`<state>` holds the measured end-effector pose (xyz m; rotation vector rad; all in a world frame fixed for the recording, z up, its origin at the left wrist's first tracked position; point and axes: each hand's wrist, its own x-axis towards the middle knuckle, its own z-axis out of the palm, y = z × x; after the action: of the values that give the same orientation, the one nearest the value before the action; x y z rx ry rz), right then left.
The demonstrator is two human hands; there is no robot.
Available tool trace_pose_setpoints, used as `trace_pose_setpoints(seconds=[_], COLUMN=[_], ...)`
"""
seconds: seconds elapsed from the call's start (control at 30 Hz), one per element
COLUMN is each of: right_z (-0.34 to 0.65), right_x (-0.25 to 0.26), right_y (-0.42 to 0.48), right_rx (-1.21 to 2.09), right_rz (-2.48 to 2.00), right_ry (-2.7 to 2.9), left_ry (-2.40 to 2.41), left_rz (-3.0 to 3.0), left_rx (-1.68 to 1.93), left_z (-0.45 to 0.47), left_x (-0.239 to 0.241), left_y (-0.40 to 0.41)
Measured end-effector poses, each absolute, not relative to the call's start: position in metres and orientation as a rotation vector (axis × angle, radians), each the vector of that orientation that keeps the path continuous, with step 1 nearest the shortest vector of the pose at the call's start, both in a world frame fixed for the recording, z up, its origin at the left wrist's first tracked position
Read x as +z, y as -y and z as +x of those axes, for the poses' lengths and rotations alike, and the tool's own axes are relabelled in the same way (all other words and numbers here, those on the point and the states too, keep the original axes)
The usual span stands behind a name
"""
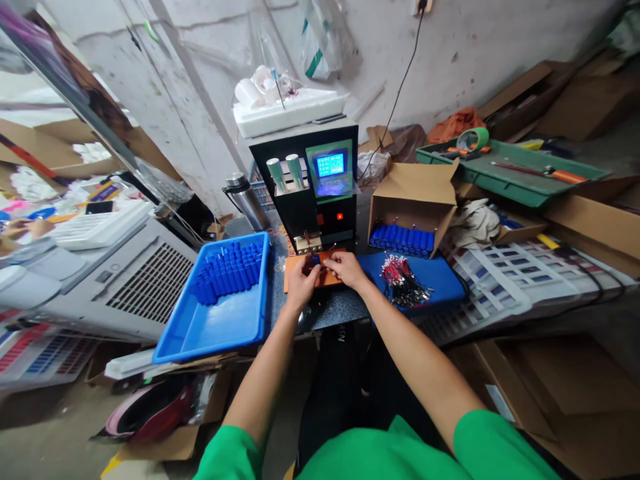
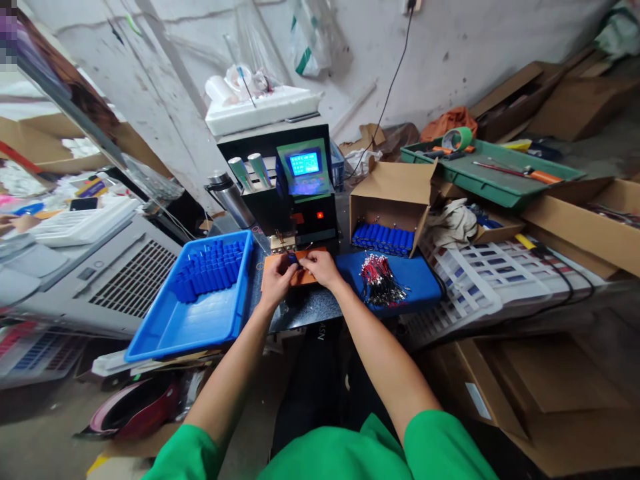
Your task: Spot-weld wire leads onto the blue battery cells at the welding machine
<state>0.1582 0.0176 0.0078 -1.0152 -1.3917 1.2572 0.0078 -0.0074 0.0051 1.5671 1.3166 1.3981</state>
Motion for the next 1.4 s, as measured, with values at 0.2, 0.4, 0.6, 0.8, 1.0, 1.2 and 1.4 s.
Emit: trace_pose_setpoints(seconds=[0.2, 0.4, 0.6, 0.8, 1.0, 1.2, 1.4], right_z=[0.158, 0.157, 0.162, 0.168, 0.165, 0.165, 0.165], right_x=[0.011, 0.011, 0.011, 0.014, 0.015, 0.015, 0.018], right_y=[-0.018, -0.017, -0.016, -0.012, -0.012, -0.012, -0.010], right_rx=[1.320, 1.324, 1.403, 1.395, 1.324, 1.417, 1.406], right_rz=[-0.998, -1.003, -0.953, -0.875, -0.865, -0.898, -0.912], right_ry=[1.334, 1.303, 1.294, 1.449, 1.454, 1.249, 1.138], left_ry=[-1.486, -1.534, -1.508, -1.478, -1.496, -1.534, -1.407], left_rz=[1.682, 2.033, 1.933, 1.621, 1.634, 2.049, 2.243], left_rx=[1.416, 1.283, 1.323, 1.420, 1.415, 1.374, 1.010], left_z=[-0.008, -0.017, -0.007, 0.013, 0.020, 0.003, -0.008], left_x=[0.017, 0.014, 0.011, 0.014, 0.010, 0.008, 0.005], left_y=[0.031, 0.057, 0.051, 0.040, 0.035, 0.040, 0.024])
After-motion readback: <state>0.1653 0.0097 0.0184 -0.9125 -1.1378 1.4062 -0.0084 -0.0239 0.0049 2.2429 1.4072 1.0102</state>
